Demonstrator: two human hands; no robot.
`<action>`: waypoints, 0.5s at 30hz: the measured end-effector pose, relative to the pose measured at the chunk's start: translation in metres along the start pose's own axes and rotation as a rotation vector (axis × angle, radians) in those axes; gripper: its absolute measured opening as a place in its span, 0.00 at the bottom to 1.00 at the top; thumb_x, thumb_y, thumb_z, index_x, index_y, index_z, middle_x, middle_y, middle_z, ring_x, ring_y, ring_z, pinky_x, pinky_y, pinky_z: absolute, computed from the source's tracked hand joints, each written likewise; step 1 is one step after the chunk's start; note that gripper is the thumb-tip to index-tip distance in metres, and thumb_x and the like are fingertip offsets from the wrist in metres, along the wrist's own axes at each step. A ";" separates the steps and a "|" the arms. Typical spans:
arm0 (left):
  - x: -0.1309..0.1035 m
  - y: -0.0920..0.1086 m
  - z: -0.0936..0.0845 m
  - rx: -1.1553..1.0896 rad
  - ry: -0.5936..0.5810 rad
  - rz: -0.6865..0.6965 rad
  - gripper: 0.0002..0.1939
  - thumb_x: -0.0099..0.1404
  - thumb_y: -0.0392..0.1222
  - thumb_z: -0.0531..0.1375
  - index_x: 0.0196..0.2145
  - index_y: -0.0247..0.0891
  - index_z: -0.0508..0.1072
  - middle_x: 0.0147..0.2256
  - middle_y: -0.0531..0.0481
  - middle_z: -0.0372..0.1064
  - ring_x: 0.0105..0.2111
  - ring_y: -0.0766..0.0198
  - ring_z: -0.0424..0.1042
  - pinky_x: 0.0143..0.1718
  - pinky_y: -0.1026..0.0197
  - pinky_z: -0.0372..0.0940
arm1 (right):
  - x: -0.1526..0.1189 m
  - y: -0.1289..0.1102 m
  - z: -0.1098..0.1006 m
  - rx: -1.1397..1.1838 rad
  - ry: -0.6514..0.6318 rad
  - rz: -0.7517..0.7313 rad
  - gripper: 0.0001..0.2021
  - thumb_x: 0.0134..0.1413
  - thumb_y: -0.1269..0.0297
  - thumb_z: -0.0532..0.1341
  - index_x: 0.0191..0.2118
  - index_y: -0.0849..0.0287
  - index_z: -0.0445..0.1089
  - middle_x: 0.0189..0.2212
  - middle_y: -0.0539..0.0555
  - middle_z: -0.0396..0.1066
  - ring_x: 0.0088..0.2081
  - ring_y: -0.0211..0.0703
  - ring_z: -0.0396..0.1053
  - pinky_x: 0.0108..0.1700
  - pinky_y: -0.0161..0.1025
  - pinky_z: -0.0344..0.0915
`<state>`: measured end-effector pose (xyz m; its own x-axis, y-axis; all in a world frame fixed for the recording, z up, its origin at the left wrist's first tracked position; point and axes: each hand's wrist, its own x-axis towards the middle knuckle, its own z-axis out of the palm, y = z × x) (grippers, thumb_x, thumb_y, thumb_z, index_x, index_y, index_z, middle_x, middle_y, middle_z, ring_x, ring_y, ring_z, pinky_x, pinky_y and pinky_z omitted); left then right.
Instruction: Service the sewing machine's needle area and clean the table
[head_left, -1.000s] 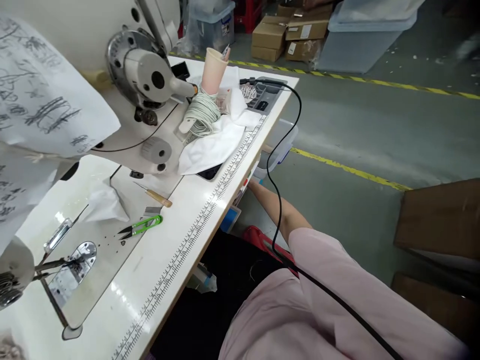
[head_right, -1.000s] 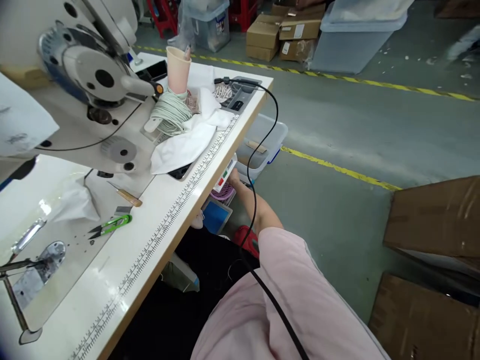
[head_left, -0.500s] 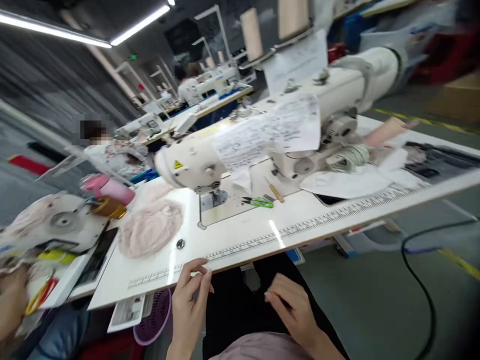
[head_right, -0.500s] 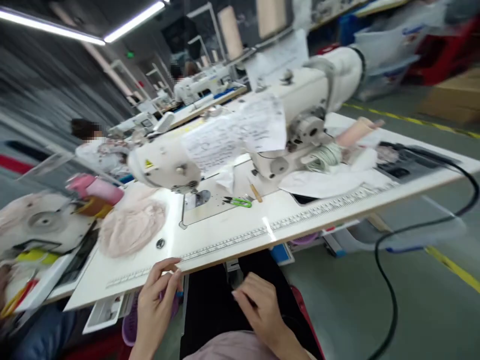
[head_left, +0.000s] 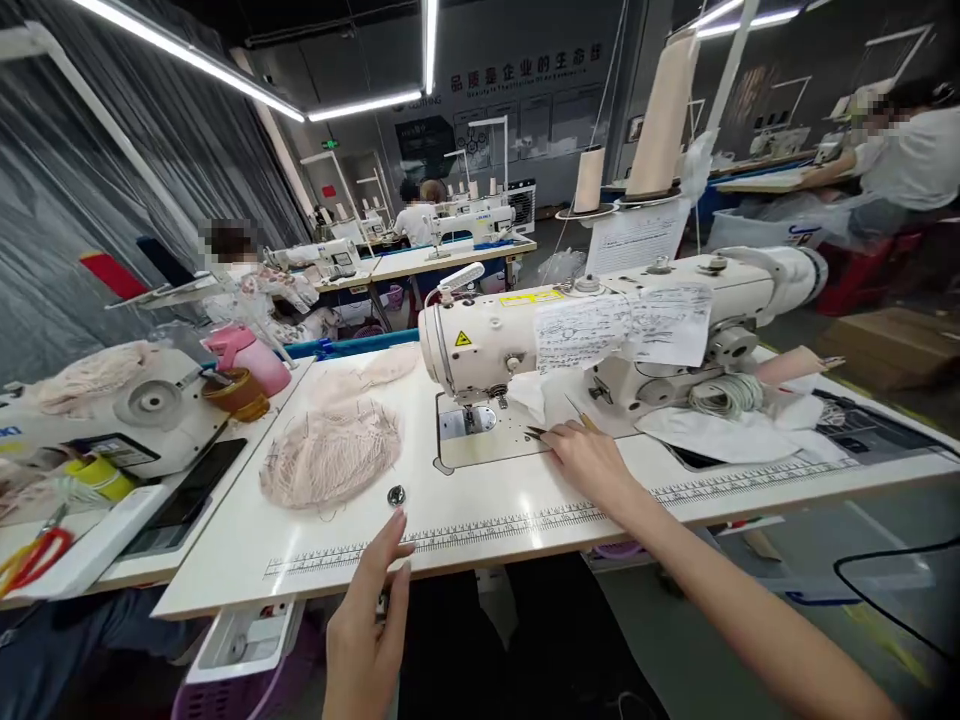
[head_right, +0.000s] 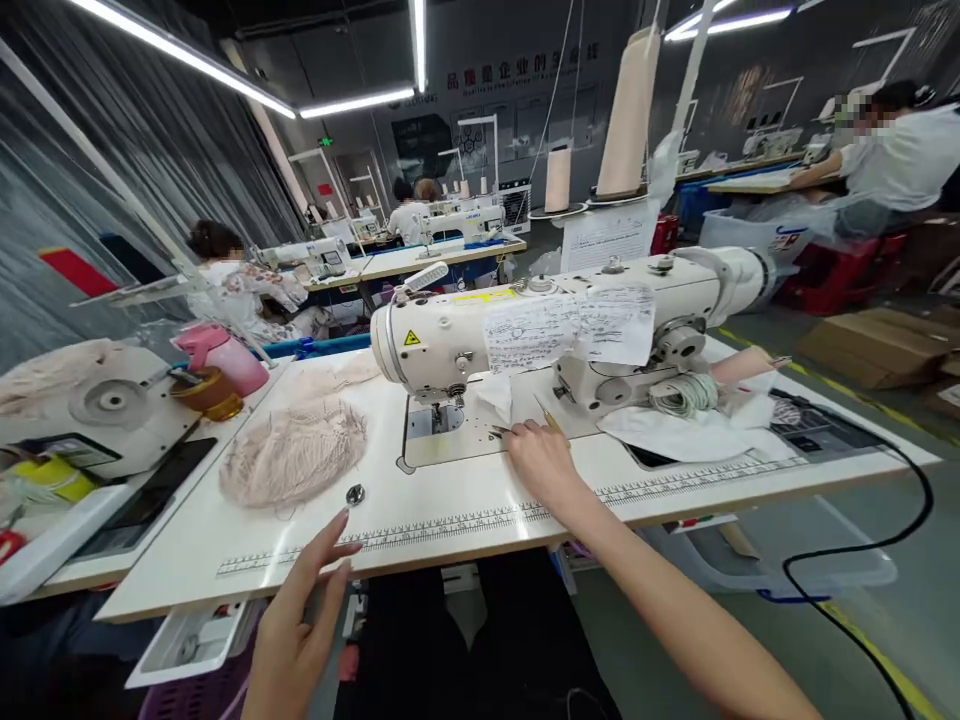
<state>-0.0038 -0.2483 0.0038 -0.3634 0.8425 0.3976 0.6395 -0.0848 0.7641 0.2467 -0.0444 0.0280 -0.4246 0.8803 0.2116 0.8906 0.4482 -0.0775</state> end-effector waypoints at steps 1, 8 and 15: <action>0.003 -0.002 0.003 -0.025 -0.001 0.019 0.20 0.74 0.48 0.54 0.61 0.46 0.69 0.61 0.44 0.67 0.50 0.60 0.76 0.46 0.62 0.73 | 0.000 0.002 0.000 -0.022 -0.019 -0.009 0.12 0.60 0.77 0.58 0.40 0.61 0.78 0.39 0.58 0.78 0.45 0.48 0.75 0.37 0.36 0.65; 0.006 -0.016 0.019 -0.093 0.011 0.079 0.18 0.73 0.44 0.56 0.58 0.49 0.72 0.57 0.47 0.71 0.46 0.64 0.77 0.39 0.70 0.73 | 0.002 0.033 -0.025 -0.198 -0.102 0.183 0.12 0.66 0.67 0.55 0.44 0.57 0.77 0.44 0.57 0.77 0.46 0.46 0.75 0.32 0.33 0.61; 0.008 -0.026 0.025 -0.098 0.034 0.083 0.16 0.72 0.42 0.58 0.55 0.46 0.75 0.54 0.49 0.74 0.44 0.64 0.78 0.35 0.70 0.73 | 0.024 0.028 -0.023 -0.311 -0.252 0.167 0.09 0.59 0.66 0.62 0.38 0.65 0.77 0.39 0.65 0.77 0.43 0.52 0.76 0.33 0.35 0.63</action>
<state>-0.0066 -0.2257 -0.0253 -0.3357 0.8123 0.4769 0.5998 -0.2060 0.7732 0.2652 -0.0146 0.0533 -0.2631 0.9644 -0.0268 0.9407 0.2626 0.2148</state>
